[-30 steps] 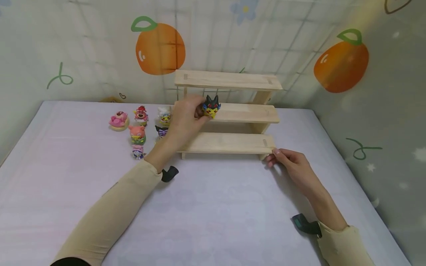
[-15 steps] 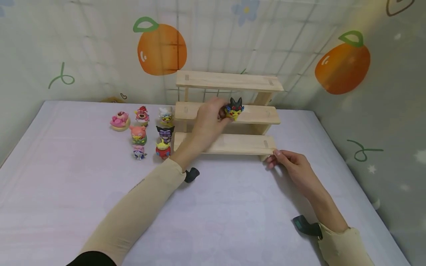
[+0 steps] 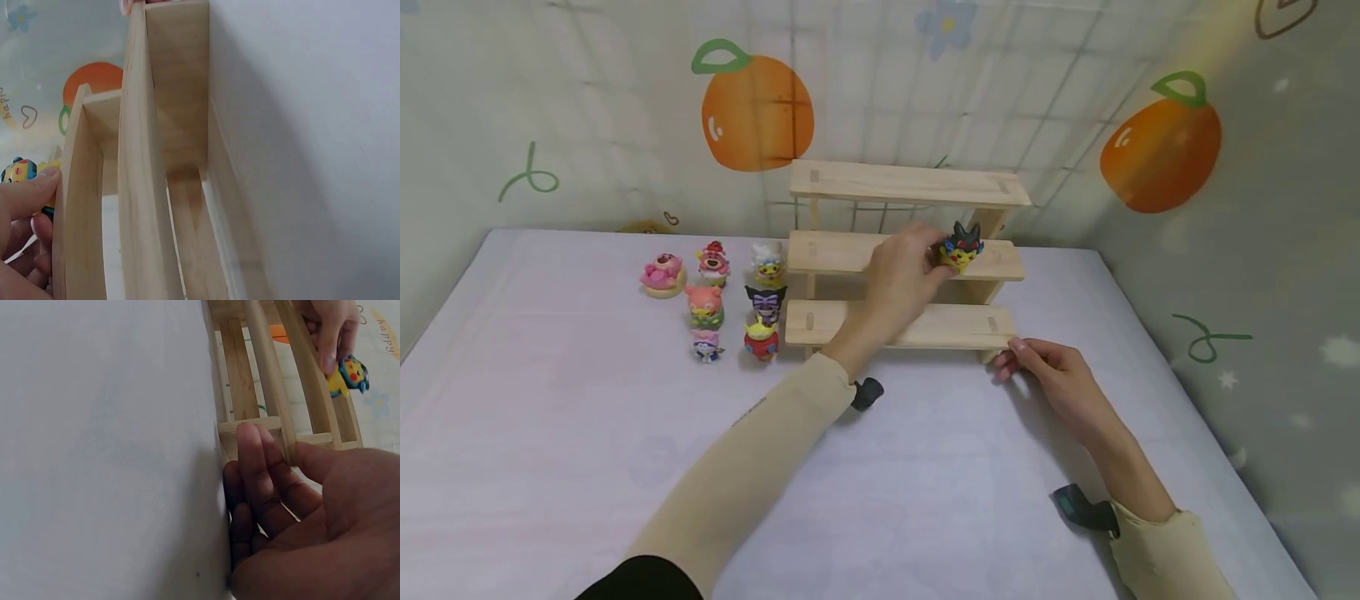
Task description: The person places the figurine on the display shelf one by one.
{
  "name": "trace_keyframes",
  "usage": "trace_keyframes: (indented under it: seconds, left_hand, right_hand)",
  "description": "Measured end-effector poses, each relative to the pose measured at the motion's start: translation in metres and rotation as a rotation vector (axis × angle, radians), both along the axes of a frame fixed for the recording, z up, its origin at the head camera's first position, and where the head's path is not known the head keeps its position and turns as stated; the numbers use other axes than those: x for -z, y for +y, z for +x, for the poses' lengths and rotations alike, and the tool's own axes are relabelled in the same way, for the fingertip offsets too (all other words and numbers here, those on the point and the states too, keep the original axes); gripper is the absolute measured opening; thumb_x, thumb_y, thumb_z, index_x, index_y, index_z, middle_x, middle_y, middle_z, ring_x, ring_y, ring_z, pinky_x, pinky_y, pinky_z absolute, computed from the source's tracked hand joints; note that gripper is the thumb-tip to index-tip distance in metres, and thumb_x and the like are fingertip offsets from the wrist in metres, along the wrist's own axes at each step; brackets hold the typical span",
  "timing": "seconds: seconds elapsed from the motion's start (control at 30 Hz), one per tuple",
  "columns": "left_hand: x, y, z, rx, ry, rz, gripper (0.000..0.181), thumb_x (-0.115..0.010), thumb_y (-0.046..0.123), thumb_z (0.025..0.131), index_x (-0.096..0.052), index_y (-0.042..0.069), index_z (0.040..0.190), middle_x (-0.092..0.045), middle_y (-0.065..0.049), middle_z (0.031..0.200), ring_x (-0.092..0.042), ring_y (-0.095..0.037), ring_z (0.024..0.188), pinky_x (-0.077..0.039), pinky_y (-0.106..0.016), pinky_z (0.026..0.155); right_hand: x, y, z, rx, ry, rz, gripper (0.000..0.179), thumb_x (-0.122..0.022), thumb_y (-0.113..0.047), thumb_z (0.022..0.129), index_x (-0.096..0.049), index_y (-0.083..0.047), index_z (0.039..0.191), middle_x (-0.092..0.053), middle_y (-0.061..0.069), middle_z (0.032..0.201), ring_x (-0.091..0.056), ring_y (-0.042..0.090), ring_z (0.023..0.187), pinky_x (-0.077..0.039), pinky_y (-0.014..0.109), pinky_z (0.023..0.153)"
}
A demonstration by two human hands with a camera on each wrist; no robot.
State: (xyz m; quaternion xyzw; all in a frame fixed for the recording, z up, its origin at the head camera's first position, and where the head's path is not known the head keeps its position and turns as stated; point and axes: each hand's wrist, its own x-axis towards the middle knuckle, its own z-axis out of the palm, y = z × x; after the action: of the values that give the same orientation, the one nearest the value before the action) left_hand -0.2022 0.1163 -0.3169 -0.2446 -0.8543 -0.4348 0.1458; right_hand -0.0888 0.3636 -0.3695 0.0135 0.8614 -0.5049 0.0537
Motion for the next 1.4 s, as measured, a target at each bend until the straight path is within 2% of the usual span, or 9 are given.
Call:
trace_keyframes:
  seconds: [0.23,0.53,0.87,1.0,1.1,1.17,1.3,1.4]
  left_hand:
    - [-0.005,0.023,0.001,-0.035,-0.037,-0.096,0.043,-0.088,0.031,0.087,-0.076,0.022,0.127,-0.077,0.007,0.117,-0.071,-0.009,0.098,-0.053,-0.029,0.076]
    - [-0.007,0.044,0.000,-0.021,-0.076,-0.132,0.041,-0.086,0.036,0.089,-0.076,0.026,0.127,-0.074,0.011,0.113,-0.068,-0.008,0.091,-0.048,-0.027,0.070]
    - [-0.006,0.050,0.002,-0.024,-0.047,-0.104,0.043,-0.086,0.036,0.088,-0.076,0.027,0.129,-0.072,0.013,0.109,-0.066,-0.008,0.083,-0.046,-0.024,0.063]
    - [-0.005,0.047,0.002,-0.008,-0.064,-0.085,0.048,-0.087,0.035,0.089,-0.072,0.024,0.133,-0.073,0.010,0.119,-0.070,-0.009,0.097,-0.052,-0.026,0.077]
    - [-0.004,0.040,0.003,0.031,-0.074,-0.052,0.052,-0.087,0.032,0.089,-0.069,0.019,0.136,-0.071,0.005,0.127,-0.069,-0.011,0.108,-0.052,-0.026,0.091]
    - [-0.003,0.034,0.005,0.063,-0.068,-0.021,0.052,-0.087,0.027,0.089,-0.068,0.015,0.136,-0.070,0.002,0.129,-0.069,-0.012,0.106,-0.052,-0.024,0.092]
    - [0.001,0.021,0.010,0.136,-0.029,0.068,0.047,-0.085,0.011,0.089,-0.069,0.005,0.133,-0.069,-0.006,0.129,-0.068,-0.014,0.092,-0.051,-0.019,0.085]
    - [0.003,0.009,0.014,0.166,-0.004,0.102,0.046,-0.083,0.004,0.089,-0.069,0.003,0.133,-0.068,-0.009,0.128,-0.069,-0.015,0.092,-0.050,-0.019,0.085]
  right_hand:
    - [-0.001,-0.002,0.002,0.000,0.017,0.000,0.052,-0.050,-0.040,0.112,-0.070,0.008,0.119,-0.078,0.002,0.095,-0.062,0.006,0.103,-0.041,0.010,0.095]
    - [-0.001,-0.004,0.000,-0.014,0.023,-0.009,0.053,-0.050,-0.040,0.112,-0.071,0.008,0.118,-0.078,0.005,0.096,-0.063,0.005,0.104,-0.042,0.009,0.097]
    - [-0.001,-0.002,0.000,-0.014,0.029,0.001,0.051,-0.050,-0.039,0.112,-0.072,0.007,0.117,-0.078,0.006,0.096,-0.063,0.005,0.104,-0.041,0.009,0.098]
    - [0.000,-0.004,0.000,-0.012,0.019,0.007,0.052,-0.049,-0.040,0.112,-0.072,0.007,0.118,-0.078,0.005,0.096,-0.062,0.006,0.105,-0.040,0.009,0.097]
    - [0.000,-0.005,0.000,-0.020,0.008,0.006,0.052,-0.049,-0.040,0.112,-0.071,0.006,0.119,-0.078,0.004,0.097,-0.062,0.006,0.105,-0.040,0.010,0.097]
    - [0.000,-0.005,-0.001,-0.026,0.012,0.008,0.052,-0.049,-0.040,0.113,-0.072,0.006,0.118,-0.078,0.006,0.098,-0.062,0.006,0.106,-0.040,0.010,0.097]
    - [0.000,-0.003,-0.001,-0.021,0.017,0.034,0.052,-0.048,-0.041,0.113,-0.073,0.004,0.118,-0.078,0.006,0.099,-0.061,0.006,0.107,-0.040,0.009,0.097]
    - [-0.001,-0.001,-0.001,-0.017,0.007,0.049,0.053,-0.047,-0.042,0.113,-0.072,0.003,0.121,-0.079,0.005,0.100,-0.061,0.005,0.108,-0.039,0.007,0.097]
